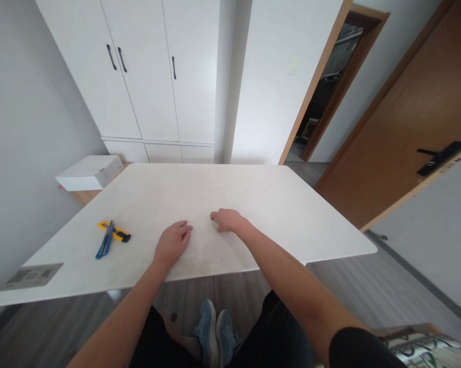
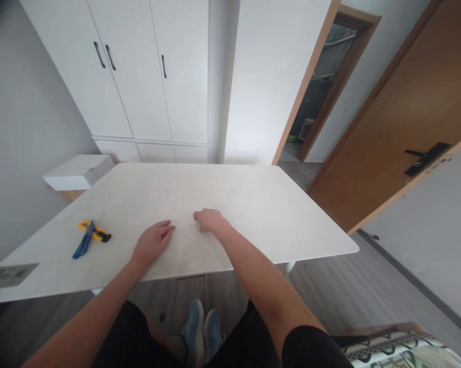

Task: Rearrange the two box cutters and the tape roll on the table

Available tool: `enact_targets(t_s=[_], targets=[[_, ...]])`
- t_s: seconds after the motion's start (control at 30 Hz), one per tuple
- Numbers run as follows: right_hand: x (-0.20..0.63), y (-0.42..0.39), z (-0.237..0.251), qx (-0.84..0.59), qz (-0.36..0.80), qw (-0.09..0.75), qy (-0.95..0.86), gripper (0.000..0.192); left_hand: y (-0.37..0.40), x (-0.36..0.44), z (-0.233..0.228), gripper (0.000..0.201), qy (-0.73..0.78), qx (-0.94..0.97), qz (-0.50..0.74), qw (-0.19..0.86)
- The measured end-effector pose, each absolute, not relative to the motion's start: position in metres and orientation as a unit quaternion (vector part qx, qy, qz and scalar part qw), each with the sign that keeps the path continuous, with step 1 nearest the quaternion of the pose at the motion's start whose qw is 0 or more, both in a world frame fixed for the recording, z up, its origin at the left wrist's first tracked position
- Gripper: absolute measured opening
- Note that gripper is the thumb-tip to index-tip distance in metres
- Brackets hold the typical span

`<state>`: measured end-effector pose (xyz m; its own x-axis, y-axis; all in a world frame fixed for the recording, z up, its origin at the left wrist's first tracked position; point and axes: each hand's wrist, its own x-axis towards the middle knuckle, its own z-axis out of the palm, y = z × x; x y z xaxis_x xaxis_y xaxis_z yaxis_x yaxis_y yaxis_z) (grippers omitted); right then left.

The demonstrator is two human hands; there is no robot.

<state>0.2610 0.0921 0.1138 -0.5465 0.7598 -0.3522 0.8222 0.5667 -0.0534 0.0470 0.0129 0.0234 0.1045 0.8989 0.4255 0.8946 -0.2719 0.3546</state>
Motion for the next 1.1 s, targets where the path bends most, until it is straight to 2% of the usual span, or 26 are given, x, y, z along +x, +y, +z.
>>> enact_targets(t_s=[0.2,0.43,0.57,0.97,1.1], targets=[[0.281,0.097,0.108,0.463,-0.082,0.143,0.871,0.050,0.014,0.045,0.020,0.037,0.597,0.751,0.284,0.000],[0.412,0.127,0.126,0.634,-0.064,0.155,0.755,0.054,0.016,0.045,0.018,0.039,0.594,0.753,0.283,-0.008],[0.458,0.132,0.127,0.675,-0.079,0.150,0.718,0.053,0.016,0.045,0.019,0.040,0.598,0.750,0.282,-0.008],[0.457,0.132,0.119,0.675,-0.117,0.147,0.714,0.051,0.016,0.045,0.017,0.036,0.599,0.750,0.281,-0.008],[0.461,0.130,0.121,0.677,-0.120,0.153,0.710,0.060,0.016,0.045,0.017,0.035,0.595,0.749,0.291,0.004]])
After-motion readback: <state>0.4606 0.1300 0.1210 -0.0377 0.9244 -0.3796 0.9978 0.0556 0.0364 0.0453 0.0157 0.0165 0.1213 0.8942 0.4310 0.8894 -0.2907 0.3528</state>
